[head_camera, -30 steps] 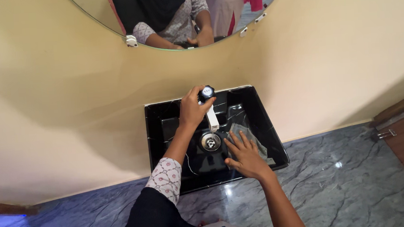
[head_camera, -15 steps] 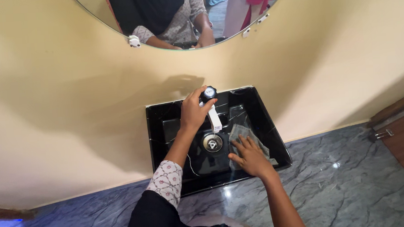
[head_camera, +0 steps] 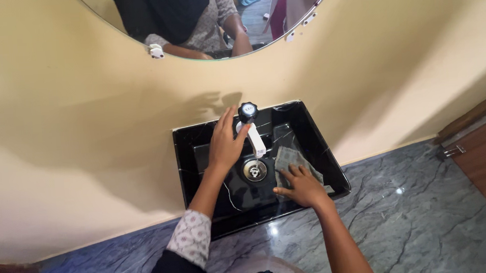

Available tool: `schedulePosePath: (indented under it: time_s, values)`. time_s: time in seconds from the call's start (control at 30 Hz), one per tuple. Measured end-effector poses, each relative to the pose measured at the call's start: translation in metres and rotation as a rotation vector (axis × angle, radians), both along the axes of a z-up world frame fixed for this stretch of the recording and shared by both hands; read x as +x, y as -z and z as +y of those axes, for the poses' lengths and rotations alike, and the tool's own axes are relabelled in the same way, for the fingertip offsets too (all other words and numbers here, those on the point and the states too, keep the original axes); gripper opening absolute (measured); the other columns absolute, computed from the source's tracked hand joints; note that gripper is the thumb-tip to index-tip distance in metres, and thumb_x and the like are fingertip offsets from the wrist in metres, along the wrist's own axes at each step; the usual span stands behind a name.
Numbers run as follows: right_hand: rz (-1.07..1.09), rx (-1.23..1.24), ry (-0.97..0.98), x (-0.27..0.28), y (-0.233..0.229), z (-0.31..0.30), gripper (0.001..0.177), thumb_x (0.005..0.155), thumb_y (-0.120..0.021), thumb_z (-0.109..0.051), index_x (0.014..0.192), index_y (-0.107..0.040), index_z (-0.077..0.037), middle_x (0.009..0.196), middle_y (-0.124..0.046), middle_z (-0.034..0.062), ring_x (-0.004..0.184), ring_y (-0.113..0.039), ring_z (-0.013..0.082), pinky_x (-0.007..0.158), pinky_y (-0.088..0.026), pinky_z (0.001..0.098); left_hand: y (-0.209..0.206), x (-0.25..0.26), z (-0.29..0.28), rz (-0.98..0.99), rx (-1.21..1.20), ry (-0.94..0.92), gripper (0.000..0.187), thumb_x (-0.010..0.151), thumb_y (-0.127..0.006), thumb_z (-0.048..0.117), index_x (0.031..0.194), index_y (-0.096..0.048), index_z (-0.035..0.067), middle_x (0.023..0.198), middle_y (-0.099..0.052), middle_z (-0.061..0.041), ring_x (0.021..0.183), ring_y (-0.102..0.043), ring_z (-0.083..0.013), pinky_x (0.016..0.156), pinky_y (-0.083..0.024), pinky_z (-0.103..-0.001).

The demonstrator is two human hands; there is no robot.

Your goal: The person wipes a black marble sink with a cloth, focusing on the basin, faucet, and drain area. They repeatedly wipe different sections of the sink surface and the faucet handle.

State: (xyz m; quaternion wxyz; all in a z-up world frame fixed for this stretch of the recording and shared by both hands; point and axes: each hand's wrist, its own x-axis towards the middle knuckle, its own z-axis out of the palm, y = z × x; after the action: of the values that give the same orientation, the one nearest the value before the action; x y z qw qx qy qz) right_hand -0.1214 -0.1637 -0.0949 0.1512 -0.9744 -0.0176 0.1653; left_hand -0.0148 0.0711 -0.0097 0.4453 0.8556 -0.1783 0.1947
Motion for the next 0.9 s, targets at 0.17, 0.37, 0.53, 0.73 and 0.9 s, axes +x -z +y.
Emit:
schedulePosePath:
  time_s: [0.17, 0.37, 0.53, 0.73, 0.9]
  values:
    - [0.124, -0.14, -0.114, 0.01, 0.008, -0.002, 0.091, 0.092, -0.049, -0.074, 0.163, -0.022, -0.023, 0.172, -0.007, 0.0111, 0.157, -0.007, 0.0392, 0.125, -0.019, 0.0483, 0.016, -0.02, 0.018, 0.1, 0.013, -0.009, 0.061, 0.099, -0.063, 0.038, 0.146, -0.052, 0.001, 0.152, -0.049, -0.026, 0.14, -0.047, -0.0416, 0.113, -0.038, -0.047]
    - [0.261, -0.392, -0.225, 0.066, 0.025, -0.027, 0.08, 0.101, -0.043, -0.057, 0.166, -0.011, -0.023, 0.173, -0.001, 0.0069, 0.16, -0.001, 0.0317, 0.128, -0.005, 0.0488, 0.04, -0.019, 0.009, 0.091, -0.066, -0.026, 0.053, 0.102, -0.058, 0.035, 0.142, -0.057, 0.002, 0.149, -0.053, -0.024, 0.139, -0.05, -0.0392, 0.114, -0.039, -0.045]
    - [-0.188, -0.396, -0.251, 0.138, 0.06, -0.038, 0.064, 0.105, -0.045, -0.036, 0.16, -0.028, -0.006, 0.17, -0.02, 0.0175, 0.158, -0.015, 0.0335, 0.127, -0.01, 0.0468, 0.063, -0.011, 0.001, 0.084, -0.052, -0.112, 0.047, 0.105, -0.053, 0.033, 0.14, -0.058, 0.002, 0.149, -0.055, -0.022, 0.139, -0.049, -0.0384, 0.114, -0.039, -0.045]
    - [-0.209, -0.079, -0.255, 0.146, 0.045, -0.032, 0.073, 0.087, -0.063, -0.02, 0.154, -0.035, -0.011, 0.163, -0.03, 0.0169, 0.151, -0.025, 0.0362, 0.12, -0.026, 0.0431, 0.071, -0.01, -0.004, 0.083, 0.141, -0.096, 0.042, 0.105, -0.052, 0.027, 0.137, -0.06, 0.001, 0.146, -0.055, -0.02, 0.14, -0.046, -0.0385, 0.112, -0.038, -0.046]
    - [-0.106, -0.104, -0.406, 0.105, 0.015, -0.047, 0.048, 0.096, -0.064, -0.025, 0.143, -0.056, -0.023, 0.127, -0.068, 0.0179, 0.108, -0.069, 0.0372, 0.092, -0.055, 0.0469, 0.067, -0.016, -0.007, 0.079, 0.236, -0.082, 0.035, 0.1, -0.056, 0.015, 0.131, -0.064, 0.002, 0.141, -0.06, -0.015, 0.141, -0.048, -0.0358, 0.112, -0.042, -0.044]
